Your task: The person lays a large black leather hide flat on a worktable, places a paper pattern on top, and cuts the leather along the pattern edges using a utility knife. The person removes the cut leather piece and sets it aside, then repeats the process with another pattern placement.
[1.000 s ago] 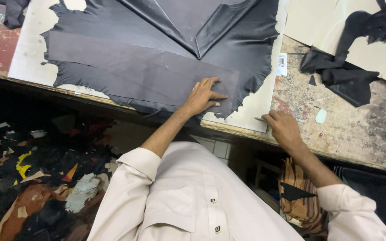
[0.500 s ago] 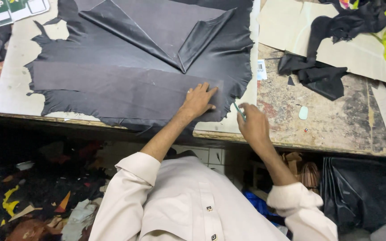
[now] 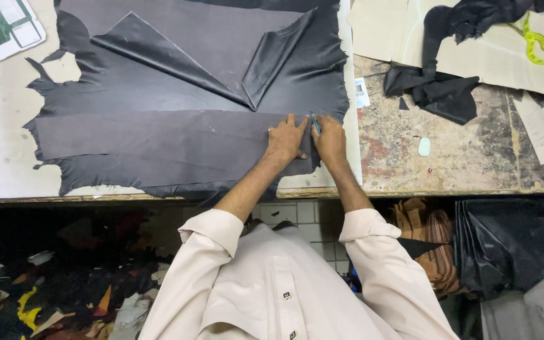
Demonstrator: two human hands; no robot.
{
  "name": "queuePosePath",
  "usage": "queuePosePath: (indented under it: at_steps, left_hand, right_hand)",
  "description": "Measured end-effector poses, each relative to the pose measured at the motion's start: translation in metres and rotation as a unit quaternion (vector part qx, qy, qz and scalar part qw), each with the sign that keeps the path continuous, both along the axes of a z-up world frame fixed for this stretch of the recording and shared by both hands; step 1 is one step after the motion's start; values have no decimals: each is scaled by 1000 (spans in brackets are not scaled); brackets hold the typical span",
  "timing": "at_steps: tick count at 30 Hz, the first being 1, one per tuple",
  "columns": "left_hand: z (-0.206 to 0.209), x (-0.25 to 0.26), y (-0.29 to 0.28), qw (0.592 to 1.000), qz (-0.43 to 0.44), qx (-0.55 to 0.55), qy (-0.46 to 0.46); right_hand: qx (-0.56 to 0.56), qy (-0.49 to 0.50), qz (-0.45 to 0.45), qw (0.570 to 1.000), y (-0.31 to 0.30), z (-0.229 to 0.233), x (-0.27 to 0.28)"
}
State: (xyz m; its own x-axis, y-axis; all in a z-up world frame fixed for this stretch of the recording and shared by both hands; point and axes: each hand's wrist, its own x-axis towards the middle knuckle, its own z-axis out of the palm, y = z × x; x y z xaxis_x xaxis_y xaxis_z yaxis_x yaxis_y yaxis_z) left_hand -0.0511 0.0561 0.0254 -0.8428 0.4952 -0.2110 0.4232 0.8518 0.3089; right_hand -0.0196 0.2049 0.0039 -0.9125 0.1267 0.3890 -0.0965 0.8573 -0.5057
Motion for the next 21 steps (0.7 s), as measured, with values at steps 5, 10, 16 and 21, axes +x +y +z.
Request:
queuePosePath:
  at_steps: [5, 10, 16, 21]
  left_hand:
    - [1, -10, 7, 1000, -11, -22, -7]
    - [-15, -12, 10, 999, -18, -23, 20]
    - [-29, -16, 25, 999, -15, -36, 20]
    - [-33, -14, 22, 998, -13, -56, 23]
  right_hand:
    - [22, -36, 3, 999, -6, 11, -8]
    - [-12, -27, -5, 1000, -10, 7, -11]
    - [11, -86, -36, 996, -33, 9, 80]
    - [43, -168, -61, 983, -52, 1, 180]
